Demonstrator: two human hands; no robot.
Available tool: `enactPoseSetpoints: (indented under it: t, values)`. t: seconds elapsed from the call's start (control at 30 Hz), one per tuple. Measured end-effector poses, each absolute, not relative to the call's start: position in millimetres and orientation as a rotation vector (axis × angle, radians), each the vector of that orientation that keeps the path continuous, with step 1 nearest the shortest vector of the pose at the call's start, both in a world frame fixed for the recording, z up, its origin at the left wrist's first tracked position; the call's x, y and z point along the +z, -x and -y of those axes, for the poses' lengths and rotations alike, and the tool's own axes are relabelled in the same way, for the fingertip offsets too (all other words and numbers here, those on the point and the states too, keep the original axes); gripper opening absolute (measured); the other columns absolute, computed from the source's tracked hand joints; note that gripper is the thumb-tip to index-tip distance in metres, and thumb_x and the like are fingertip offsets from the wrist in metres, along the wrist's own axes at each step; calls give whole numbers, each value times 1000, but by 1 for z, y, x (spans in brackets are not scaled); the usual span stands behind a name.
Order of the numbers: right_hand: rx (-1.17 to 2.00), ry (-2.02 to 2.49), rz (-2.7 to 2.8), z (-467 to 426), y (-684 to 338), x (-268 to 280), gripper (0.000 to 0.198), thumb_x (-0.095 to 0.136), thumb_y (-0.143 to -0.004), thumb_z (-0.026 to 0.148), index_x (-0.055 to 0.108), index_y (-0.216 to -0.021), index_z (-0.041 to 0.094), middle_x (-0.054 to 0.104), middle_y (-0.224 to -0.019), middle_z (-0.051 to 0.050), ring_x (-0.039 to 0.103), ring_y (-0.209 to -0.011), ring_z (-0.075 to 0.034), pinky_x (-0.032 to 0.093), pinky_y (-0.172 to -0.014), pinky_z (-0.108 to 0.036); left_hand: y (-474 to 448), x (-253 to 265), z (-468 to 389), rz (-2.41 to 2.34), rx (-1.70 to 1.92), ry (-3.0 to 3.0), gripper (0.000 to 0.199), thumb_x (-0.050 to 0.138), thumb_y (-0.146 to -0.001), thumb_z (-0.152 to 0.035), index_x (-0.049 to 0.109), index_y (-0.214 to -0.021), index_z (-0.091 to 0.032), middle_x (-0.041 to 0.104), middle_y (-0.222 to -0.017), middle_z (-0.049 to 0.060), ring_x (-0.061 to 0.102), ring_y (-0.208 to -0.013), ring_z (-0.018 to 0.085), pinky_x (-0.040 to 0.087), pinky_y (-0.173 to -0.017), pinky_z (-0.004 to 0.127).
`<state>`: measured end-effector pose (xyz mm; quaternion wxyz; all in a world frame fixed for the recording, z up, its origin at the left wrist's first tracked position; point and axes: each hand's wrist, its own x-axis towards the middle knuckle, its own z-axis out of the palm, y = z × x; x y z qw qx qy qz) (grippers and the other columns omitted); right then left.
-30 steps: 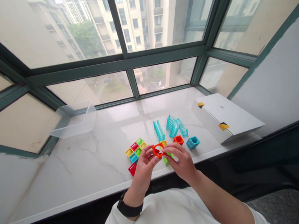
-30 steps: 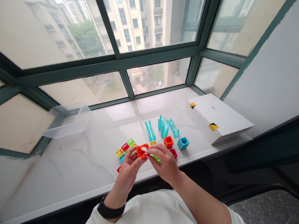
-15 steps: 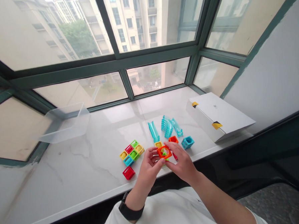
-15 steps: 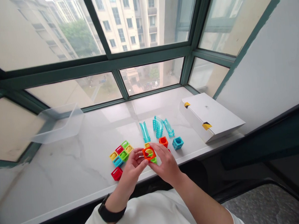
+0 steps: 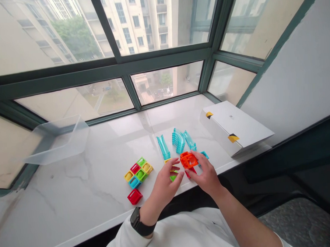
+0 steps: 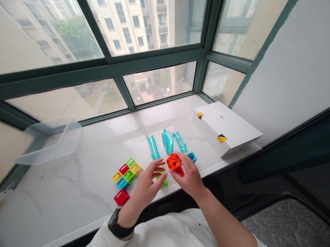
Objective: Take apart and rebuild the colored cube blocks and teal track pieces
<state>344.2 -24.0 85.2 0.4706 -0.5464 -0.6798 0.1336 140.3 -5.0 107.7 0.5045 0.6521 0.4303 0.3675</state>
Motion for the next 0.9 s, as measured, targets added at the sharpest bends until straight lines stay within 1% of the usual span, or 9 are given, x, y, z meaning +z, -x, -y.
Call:
enactPoseSetpoints:
  t: [0.1, 0.2, 0.33, 0.4, 0.57, 0.7, 0.9]
  values:
    - [292, 1429, 1596, 17, -361, 85, 60, 73, -95, 36, 52, -150, 26, 66, -141, -14, 64, -131, -33, 54, -112, -54, -143, 109, -12, -1184, 915, -1915, 41, 68, -95, -28, 60, -135, -29, 68, -132, 11, 66, -117, 30, 54, -101, 48]
    - [271, 1488, 1560, 11, -374, 84, 59, 73, -94, 38, 55, -148, 25, 67, -140, -13, 65, -129, -33, 54, -112, -53, -152, 105, -31, -1266, 804, -2194, 42, 71, -91, -22, 60, -131, -28, 69, -127, 11, 61, -123, 33, 50, -105, 50]
    - [243, 1513, 1555, 7, -380, 78, 58, 72, -94, 39, 55, -147, 24, 67, -141, -13, 64, -130, -32, 53, -113, -53, -171, 97, -49, -1338, 541, -2424, 44, 78, -86, -25, 60, -126, -25, 71, -121, 11, 59, -120, 35, 43, -104, 50]
    - [244, 1531, 1550, 6, -380, 74, 58, 72, -94, 39, 55, -148, 23, 67, -140, -14, 64, -129, -33, 54, -112, -54, -178, 94, -56, -1374, 442, -2476, 46, 81, -84, -29, 60, -124, -25, 72, -116, 11, 58, -119, 35, 40, -103, 49]
    - [216, 1567, 1595, 3, -379, 66, 59, 72, -93, 37, 56, -148, 24, 69, -137, -13, 64, -125, -34, 53, -109, -56, -185, 86, -65, -1419, 313, -2508, 49, 84, -82, -34, 59, -122, -23, 73, -109, 10, 59, -113, 34, 38, -98, 46]
    - [157, 1587, 1676, -4, -379, 59, 58, 74, -91, 38, 58, -146, 24, 71, -133, -14, 64, -125, -36, 51, -108, -59, -187, 79, -68, -1437, 318, -2511, 49, 85, -81, -34, 59, -121, -24, 75, -109, 10, 60, -111, 34, 37, -99, 46]
    - [149, 1630, 1763, -16, -374, 50, 58, 72, -90, 35, 59, -145, 22, 71, -134, -14, 63, -128, -36, 46, -112, -58, -189, 73, -71, -1446, 319, -2474, 56, 86, -80, -34, 58, -127, -22, 75, -112, 11, 60, -112, 35, 34, -103, 49]
